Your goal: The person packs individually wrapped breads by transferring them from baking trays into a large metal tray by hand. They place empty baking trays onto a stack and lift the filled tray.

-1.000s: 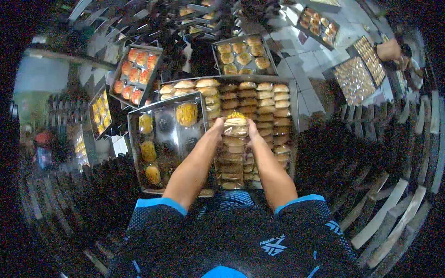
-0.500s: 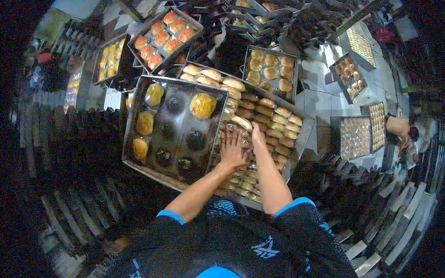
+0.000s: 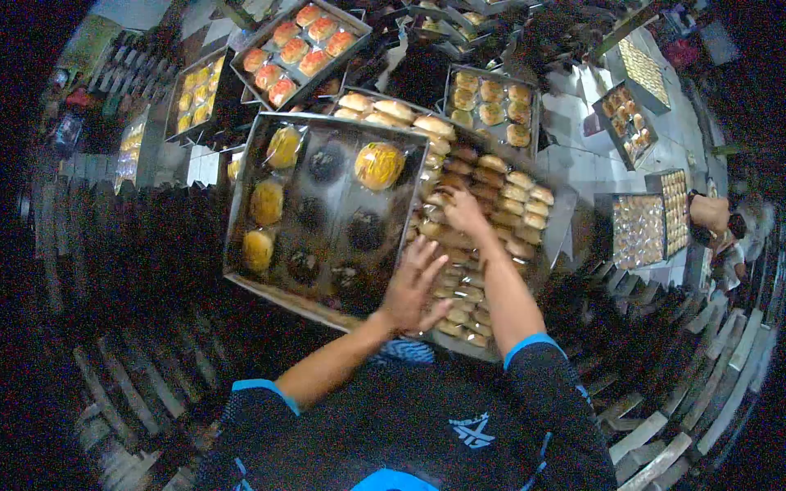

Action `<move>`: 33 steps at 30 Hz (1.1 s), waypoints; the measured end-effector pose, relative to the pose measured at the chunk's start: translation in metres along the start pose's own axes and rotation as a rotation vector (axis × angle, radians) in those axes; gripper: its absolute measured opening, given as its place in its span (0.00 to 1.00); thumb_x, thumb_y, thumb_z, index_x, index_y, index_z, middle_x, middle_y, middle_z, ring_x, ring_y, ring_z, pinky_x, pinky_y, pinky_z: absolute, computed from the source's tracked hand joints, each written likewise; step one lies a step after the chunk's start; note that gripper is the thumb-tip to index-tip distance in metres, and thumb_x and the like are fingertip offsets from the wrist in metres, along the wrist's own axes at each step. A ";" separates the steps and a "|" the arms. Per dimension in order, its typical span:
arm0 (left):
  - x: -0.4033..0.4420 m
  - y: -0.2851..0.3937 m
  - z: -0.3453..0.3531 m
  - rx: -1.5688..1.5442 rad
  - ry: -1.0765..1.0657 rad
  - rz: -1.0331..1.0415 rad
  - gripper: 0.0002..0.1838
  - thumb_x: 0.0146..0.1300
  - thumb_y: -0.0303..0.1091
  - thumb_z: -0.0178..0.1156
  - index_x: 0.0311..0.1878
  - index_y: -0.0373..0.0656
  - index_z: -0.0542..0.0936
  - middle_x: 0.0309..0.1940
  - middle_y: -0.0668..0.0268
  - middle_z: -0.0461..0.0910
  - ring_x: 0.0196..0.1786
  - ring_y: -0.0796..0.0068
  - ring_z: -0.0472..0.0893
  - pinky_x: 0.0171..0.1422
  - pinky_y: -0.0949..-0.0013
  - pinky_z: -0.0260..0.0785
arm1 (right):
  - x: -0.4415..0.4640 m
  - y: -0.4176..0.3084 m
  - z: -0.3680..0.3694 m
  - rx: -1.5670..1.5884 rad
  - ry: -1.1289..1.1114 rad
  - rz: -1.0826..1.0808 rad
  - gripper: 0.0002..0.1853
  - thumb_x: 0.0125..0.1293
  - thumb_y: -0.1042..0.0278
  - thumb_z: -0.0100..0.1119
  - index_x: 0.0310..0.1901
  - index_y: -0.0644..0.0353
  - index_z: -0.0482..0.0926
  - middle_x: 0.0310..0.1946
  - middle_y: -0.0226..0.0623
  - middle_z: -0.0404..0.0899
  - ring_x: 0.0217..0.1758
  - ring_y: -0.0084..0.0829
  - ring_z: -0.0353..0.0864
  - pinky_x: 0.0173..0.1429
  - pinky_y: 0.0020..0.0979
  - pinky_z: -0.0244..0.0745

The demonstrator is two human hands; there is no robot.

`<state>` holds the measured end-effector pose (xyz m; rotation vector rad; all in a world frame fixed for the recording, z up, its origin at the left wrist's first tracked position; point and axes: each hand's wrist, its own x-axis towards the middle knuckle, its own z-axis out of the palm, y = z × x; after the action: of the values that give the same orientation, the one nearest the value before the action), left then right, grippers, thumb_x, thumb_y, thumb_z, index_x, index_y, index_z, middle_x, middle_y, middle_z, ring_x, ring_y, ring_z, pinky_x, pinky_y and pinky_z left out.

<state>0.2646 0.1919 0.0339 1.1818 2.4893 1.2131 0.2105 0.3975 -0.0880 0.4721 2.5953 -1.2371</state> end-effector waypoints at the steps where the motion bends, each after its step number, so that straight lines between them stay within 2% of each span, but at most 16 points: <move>1: -0.005 -0.011 -0.029 -0.057 0.106 0.168 0.36 0.53 0.45 0.58 0.60 0.34 0.61 0.60 0.47 0.59 0.65 0.42 0.56 0.68 0.45 0.45 | 0.007 0.009 -0.001 0.051 -0.107 -0.037 0.26 0.49 0.63 0.53 0.52 0.63 0.72 0.48 0.56 0.73 0.52 0.52 0.71 0.59 0.41 0.65; 3: -0.023 -0.057 -0.084 0.187 0.370 0.004 0.29 0.54 0.35 0.57 0.58 0.34 0.64 0.54 0.48 0.66 0.59 0.50 0.64 0.67 0.50 0.51 | -0.008 -0.022 -0.010 -0.291 0.387 -0.191 0.25 0.48 0.67 0.51 0.51 0.66 0.72 0.50 0.57 0.70 0.55 0.50 0.68 0.59 0.41 0.64; 5: -0.068 -0.136 -0.117 0.128 0.660 -0.549 0.30 0.59 0.38 0.53 0.60 0.31 0.59 0.56 0.48 0.64 0.58 0.47 0.64 0.65 0.54 0.55 | -0.028 -0.090 -0.020 -0.130 0.682 -0.155 0.24 0.45 0.70 0.51 0.48 0.68 0.71 0.50 0.56 0.69 0.56 0.50 0.66 0.59 0.41 0.64; 7: -0.125 -0.229 -0.139 0.361 0.568 -0.804 0.36 0.58 0.43 0.55 0.62 0.30 0.55 0.59 0.45 0.61 0.60 0.45 0.62 0.65 0.53 0.55 | -0.038 -0.146 -0.002 0.241 0.543 -0.371 0.23 0.45 0.70 0.52 0.47 0.68 0.73 0.48 0.55 0.71 0.55 0.49 0.68 0.58 0.40 0.64; 9: -0.139 -0.245 -0.158 0.389 0.332 -0.940 0.42 0.56 0.48 0.58 0.64 0.30 0.51 0.60 0.42 0.58 0.62 0.43 0.60 0.65 0.52 0.53 | -0.033 -0.185 0.029 0.184 0.309 -0.249 0.30 0.48 0.64 0.53 0.56 0.67 0.67 0.55 0.60 0.64 0.62 0.53 0.61 0.64 0.42 0.58; 11: -0.129 -0.228 -0.176 0.374 0.023 -1.036 0.53 0.47 0.57 0.63 0.65 0.30 0.50 0.62 0.38 0.54 0.64 0.42 0.57 0.67 0.51 0.51 | 0.006 -0.184 0.081 -0.068 0.405 0.128 0.39 0.50 0.57 0.54 0.63 0.66 0.56 0.61 0.66 0.53 0.67 0.57 0.50 0.70 0.46 0.46; 12: -0.126 -0.229 -0.175 0.446 -0.121 -1.136 0.58 0.41 0.63 0.65 0.65 0.30 0.50 0.60 0.39 0.57 0.64 0.44 0.58 0.67 0.51 0.51 | 0.026 -0.175 0.093 -0.024 0.420 0.097 0.42 0.49 0.56 0.59 0.65 0.61 0.53 0.64 0.61 0.48 0.67 0.54 0.50 0.70 0.42 0.47; 15: -0.127 -0.220 -0.191 0.355 -0.329 -0.814 0.52 0.27 0.66 0.70 0.50 0.33 0.70 0.44 0.50 0.71 0.50 0.54 0.71 0.58 0.55 0.62 | 0.011 -0.192 0.098 0.084 0.557 -0.115 0.38 0.51 0.60 0.59 0.62 0.67 0.56 0.60 0.56 0.57 0.65 0.50 0.54 0.67 0.41 0.51; 17: -0.148 -0.242 -0.184 0.114 -0.151 -0.460 0.42 0.36 0.54 0.74 0.51 0.37 0.70 0.43 0.55 0.72 0.48 0.60 0.74 0.53 0.61 0.67 | -0.022 -0.209 0.117 0.247 0.651 0.013 0.34 0.50 0.66 0.56 0.60 0.65 0.60 0.53 0.58 0.63 0.59 0.51 0.61 0.64 0.40 0.57; 19: -0.125 -0.221 -0.207 -0.450 -0.022 -0.659 0.38 0.40 0.47 0.74 0.52 0.37 0.69 0.46 0.57 0.74 0.50 0.67 0.74 0.55 0.65 0.67 | -0.039 -0.198 0.153 0.492 0.240 0.178 0.27 0.56 0.56 0.59 0.53 0.64 0.70 0.46 0.47 0.75 0.50 0.43 0.73 0.57 0.38 0.64; 20: -0.118 -0.234 -0.208 -0.527 0.009 -0.575 0.36 0.44 0.43 0.72 0.53 0.37 0.68 0.48 0.59 0.75 0.51 0.72 0.73 0.57 0.68 0.65 | -0.042 -0.185 0.180 0.395 -0.026 -0.101 0.24 0.59 0.52 0.57 0.50 0.63 0.74 0.45 0.43 0.78 0.47 0.36 0.76 0.55 0.35 0.66; 22: -0.086 -0.239 -0.226 -0.447 0.082 -0.463 0.30 0.50 0.43 0.66 0.52 0.35 0.69 0.51 0.51 0.72 0.54 0.61 0.72 0.59 0.63 0.63 | -0.041 -0.240 0.215 0.624 -0.218 0.047 0.24 0.63 0.52 0.52 0.53 0.63 0.73 0.46 0.42 0.77 0.48 0.30 0.74 0.54 0.30 0.67; 24: -0.071 -0.266 -0.217 -0.417 0.097 -0.393 0.30 0.53 0.45 0.63 0.53 0.34 0.68 0.55 0.48 0.68 0.57 0.57 0.69 0.62 0.61 0.60 | -0.009 -0.265 0.238 0.514 0.172 -0.092 0.25 0.65 0.47 0.48 0.48 0.66 0.72 0.39 0.38 0.76 0.43 0.28 0.72 0.49 0.30 0.67; 27: -0.059 -0.289 -0.187 -0.138 0.121 -0.486 0.32 0.54 0.49 0.58 0.53 0.32 0.68 0.56 0.45 0.64 0.57 0.50 0.66 0.63 0.57 0.57 | 0.034 -0.235 0.263 0.930 0.071 0.176 0.27 0.63 0.46 0.49 0.46 0.67 0.71 0.38 0.42 0.75 0.43 0.32 0.72 0.48 0.33 0.66; 31: -0.038 -0.284 -0.198 -0.417 0.077 -0.569 0.28 0.51 0.49 0.61 0.45 0.33 0.73 0.44 0.48 0.70 0.47 0.51 0.71 0.56 0.51 0.57 | 0.018 -0.221 0.248 0.632 0.292 0.253 0.28 0.64 0.45 0.47 0.45 0.69 0.70 0.42 0.47 0.73 0.44 0.35 0.73 0.48 0.34 0.67; 33: -0.021 -0.285 -0.203 -0.299 0.151 -0.395 0.26 0.51 0.49 0.62 0.41 0.33 0.74 0.41 0.50 0.72 0.45 0.52 0.72 0.53 0.54 0.61 | 0.027 -0.239 0.225 0.656 0.323 0.303 0.27 0.65 0.46 0.46 0.45 0.69 0.70 0.42 0.45 0.73 0.46 0.32 0.72 0.49 0.33 0.67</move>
<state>0.0233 -0.0524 -0.0383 0.5149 2.3697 1.5249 0.1096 0.0851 -0.0662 1.2185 2.1559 -2.0088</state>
